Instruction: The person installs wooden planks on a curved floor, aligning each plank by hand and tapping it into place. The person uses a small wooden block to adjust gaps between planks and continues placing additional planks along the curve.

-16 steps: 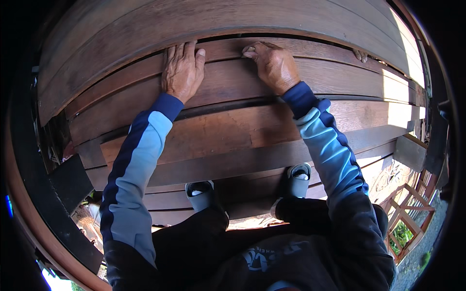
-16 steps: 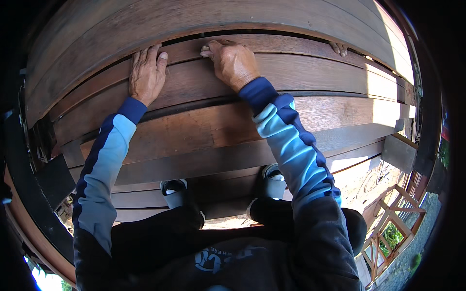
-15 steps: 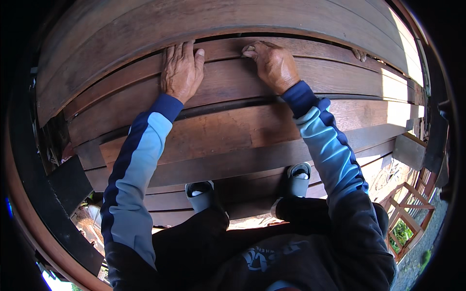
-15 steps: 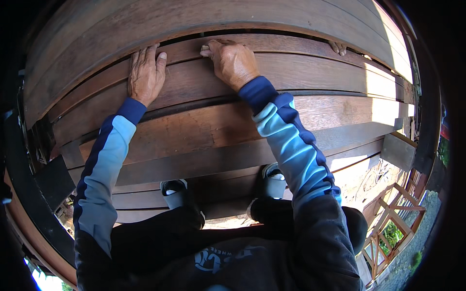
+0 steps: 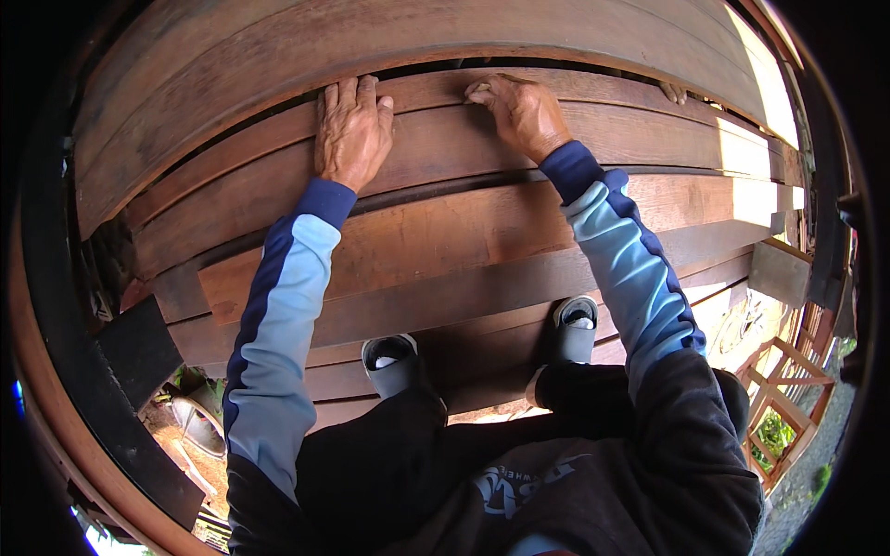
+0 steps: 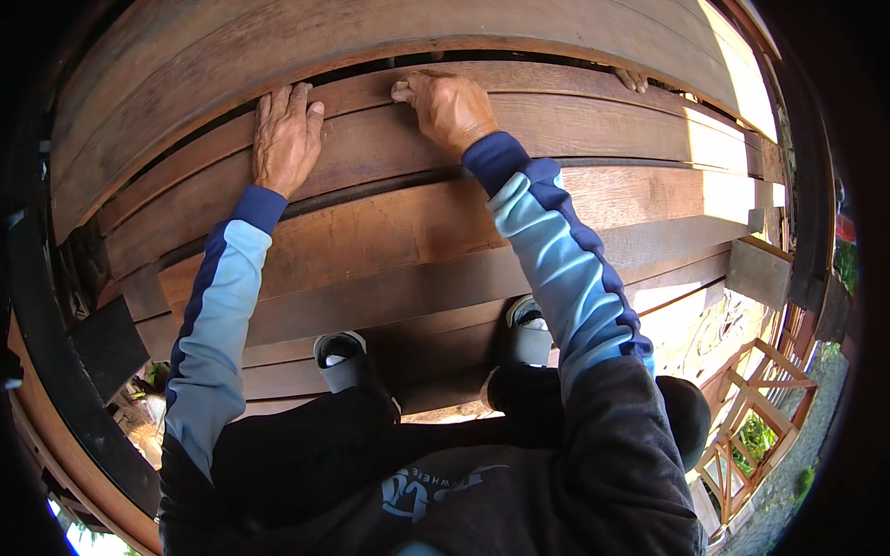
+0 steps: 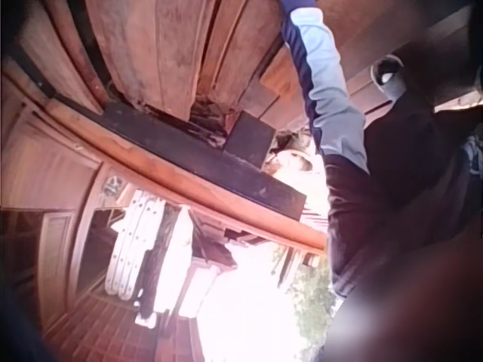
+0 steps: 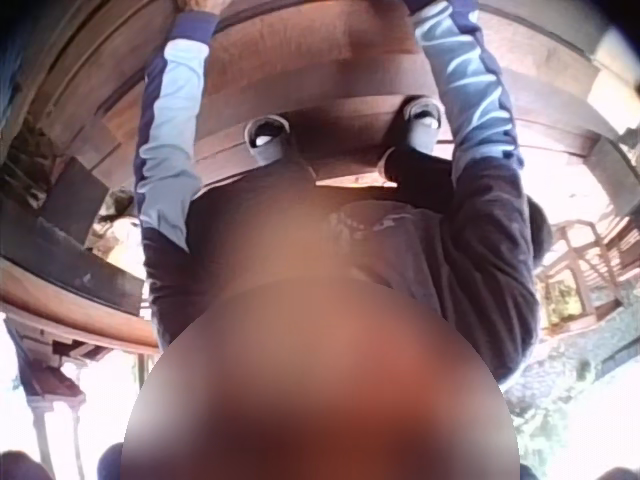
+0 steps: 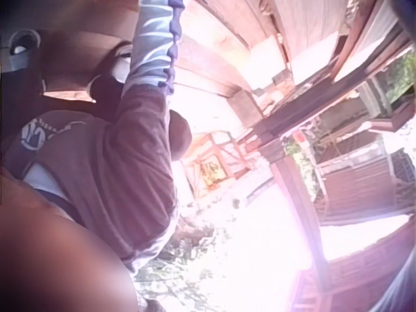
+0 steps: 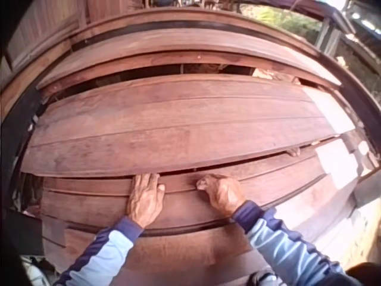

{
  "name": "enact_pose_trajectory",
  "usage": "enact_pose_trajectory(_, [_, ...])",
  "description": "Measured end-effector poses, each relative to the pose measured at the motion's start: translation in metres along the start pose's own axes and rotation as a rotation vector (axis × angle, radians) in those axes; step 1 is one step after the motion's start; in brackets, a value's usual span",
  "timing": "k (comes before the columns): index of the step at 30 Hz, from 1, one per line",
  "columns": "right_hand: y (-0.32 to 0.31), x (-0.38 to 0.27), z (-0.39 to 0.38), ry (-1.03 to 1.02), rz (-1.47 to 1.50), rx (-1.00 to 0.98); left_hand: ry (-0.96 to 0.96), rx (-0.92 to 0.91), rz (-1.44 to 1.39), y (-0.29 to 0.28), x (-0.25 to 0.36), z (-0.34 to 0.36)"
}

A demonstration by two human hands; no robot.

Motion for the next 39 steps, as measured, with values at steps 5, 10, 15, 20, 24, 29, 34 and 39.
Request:
enact_pose_trajectory(5, [0.006, 0.004, -0.002, 0.023, 0.021, -0.008, -0.027, -0.047, 0.065, 0.001, 0.004, 0.002])
enact_pose_trajectory(10, [0.005, 0.001, -0.004, 0.051, -0.012, -0.03, -0.047, -0.09, 0.105, 0.001, 0.006, 0.001])
enact_pose_trajectory(15, [-0.039, -0.063, -0.025, 0.136, -0.227, 0.265, -0.046, -0.098, 0.092, 0.002, 0.005, 0.0])
enact_pose_trajectory(20, [0.024, -0.119, 0.025, -0.037, -0.087, 0.184, -0.051, -0.173, 0.018, 0.006, -0.001, 0.0])
enact_pose_trajectory(24, [0.057, -0.097, 0.038, 0.072, -0.036, 0.107, 0.038, -0.078, -0.003, -0.002, 0.001, 0.0])
enact_pose_trajectory(29, [0.061, -0.091, 0.03, 0.087, -0.032, 0.074, -0.005, -0.112, 0.007, 0.002, 0.001, 0.002])
enact_pose_trajectory(34, [0.074, -0.09, 0.034, 0.176, -0.013, -0.035, 0.015, -0.143, -0.023, 0.0, 0.0, 0.004])
enact_pose_trajectory(39, [0.074, -0.089, 0.032, 0.174, -0.043, -0.118, -0.017, -0.203, -0.051, 0.005, -0.005, 0.004])
Point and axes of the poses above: each hand's wrist, its own z-axis towards the middle knuckle, its own y-axis out of the palm, x = y × z, the point moved 7 cm from there along z, towards the middle knuckle, and after that the axes turned 14 degrees about -y, right-handed, at the moved point
